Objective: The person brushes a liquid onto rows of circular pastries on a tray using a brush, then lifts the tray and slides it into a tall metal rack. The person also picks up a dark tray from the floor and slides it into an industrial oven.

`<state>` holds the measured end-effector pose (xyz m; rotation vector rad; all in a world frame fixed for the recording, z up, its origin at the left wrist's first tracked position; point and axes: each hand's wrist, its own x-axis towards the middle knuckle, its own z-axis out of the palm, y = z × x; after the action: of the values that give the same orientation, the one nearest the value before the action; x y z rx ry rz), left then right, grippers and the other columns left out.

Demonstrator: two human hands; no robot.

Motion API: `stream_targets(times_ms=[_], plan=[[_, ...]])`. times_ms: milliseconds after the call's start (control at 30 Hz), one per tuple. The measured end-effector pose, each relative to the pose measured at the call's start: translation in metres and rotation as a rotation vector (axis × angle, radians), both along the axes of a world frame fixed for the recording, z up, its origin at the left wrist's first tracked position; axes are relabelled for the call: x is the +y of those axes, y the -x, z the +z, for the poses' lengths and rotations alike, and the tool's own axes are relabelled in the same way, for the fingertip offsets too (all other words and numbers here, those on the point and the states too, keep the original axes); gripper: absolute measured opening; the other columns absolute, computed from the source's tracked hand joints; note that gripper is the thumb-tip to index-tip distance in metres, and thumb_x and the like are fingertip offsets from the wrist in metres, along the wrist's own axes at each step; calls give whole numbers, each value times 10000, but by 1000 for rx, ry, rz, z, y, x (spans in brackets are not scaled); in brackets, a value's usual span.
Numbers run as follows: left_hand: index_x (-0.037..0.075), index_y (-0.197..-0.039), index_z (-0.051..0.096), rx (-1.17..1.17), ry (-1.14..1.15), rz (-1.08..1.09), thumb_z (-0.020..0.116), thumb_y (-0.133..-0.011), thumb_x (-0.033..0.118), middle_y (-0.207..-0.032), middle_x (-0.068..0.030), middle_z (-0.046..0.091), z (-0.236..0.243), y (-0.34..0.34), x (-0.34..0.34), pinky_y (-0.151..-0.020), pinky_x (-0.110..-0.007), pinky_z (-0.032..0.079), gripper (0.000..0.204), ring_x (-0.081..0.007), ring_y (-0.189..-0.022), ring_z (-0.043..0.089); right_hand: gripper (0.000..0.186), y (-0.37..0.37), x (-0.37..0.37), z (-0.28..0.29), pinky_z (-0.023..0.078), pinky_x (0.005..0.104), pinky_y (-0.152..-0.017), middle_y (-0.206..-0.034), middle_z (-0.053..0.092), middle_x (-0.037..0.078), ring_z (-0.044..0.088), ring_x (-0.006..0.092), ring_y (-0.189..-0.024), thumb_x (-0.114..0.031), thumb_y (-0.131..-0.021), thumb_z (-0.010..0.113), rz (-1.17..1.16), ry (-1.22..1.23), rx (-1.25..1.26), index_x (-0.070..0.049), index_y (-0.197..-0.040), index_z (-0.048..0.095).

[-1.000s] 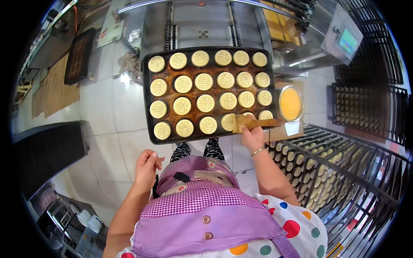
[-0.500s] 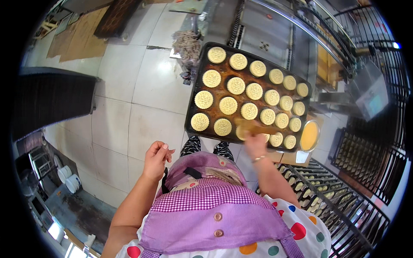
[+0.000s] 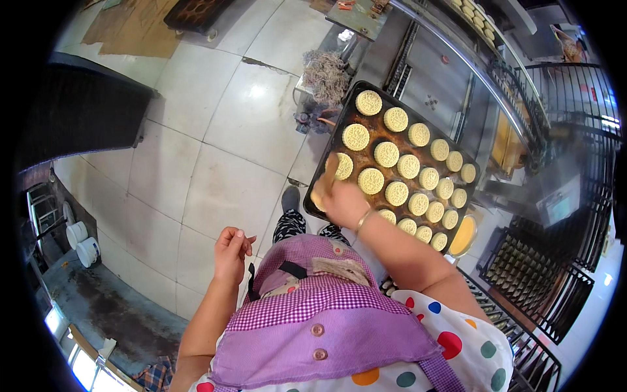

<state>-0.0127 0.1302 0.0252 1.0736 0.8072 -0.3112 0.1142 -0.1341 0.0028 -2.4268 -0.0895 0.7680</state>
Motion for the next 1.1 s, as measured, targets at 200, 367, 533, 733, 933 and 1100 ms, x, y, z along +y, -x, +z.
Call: stream_targets(times_ms=[200,367,533,733,933,1100], plan=[[83,-815,480,-25,-7,-21,524,-917,138,-607,5,469,1,-11,-6,-894,-402,453,124,-106,-542,472,289,-183,-79,-19,493,494,-664,-782,633,222,608,413,-737,-314,-883,512,-86,287,-433,-92,-1065,543],[81,-811,478,-4,-17,-40,523,-918,137,-612,1,484,-1,-9,-19,-881,-398,454,129,-105,-542,471,256,-163,-76,-23,506,465,-657,-785,635,206,615,395,-741,-278,-857,543,-57,170,-495,-82,-1018,574],[85,-810,475,32,-19,-100,536,-909,147,-611,0,483,-5,-12,-33,-875,-390,452,131,-106,-546,469,302,26,-59,-35,507,450,-649,-728,628,200,620,376,-687,-292,-895,465,275,-73,-199,-35,-916,622],[82,-812,473,-15,-7,-157,536,-908,146,-611,2,481,-2,-27,-61,-871,-381,451,132,-112,-554,473,391,-65,-166,-27,484,444,-600,-711,620,238,616,387,-702,-349,-834,579,-280,193,-272,36,-826,649],[84,-825,467,-20,-48,-300,500,-924,127,-616,4,439,0,-28,-100,-852,-390,457,113,-110,-541,434,334,-20,-189,-30,489,421,-576,-862,639,216,607,367,-657,-324,-836,575,-235,154,-132,-5,-905,646],[76,-819,481,26,-44,-362,533,-913,126,-604,3,478,-2,-23,-133,-840,-368,467,118,-107,-537,470,278,117,-176,-21,490,382,-784,-966,648,163,627,301,-887,-133,-830,581,-204,-262,-49,-90,-1101,623]])
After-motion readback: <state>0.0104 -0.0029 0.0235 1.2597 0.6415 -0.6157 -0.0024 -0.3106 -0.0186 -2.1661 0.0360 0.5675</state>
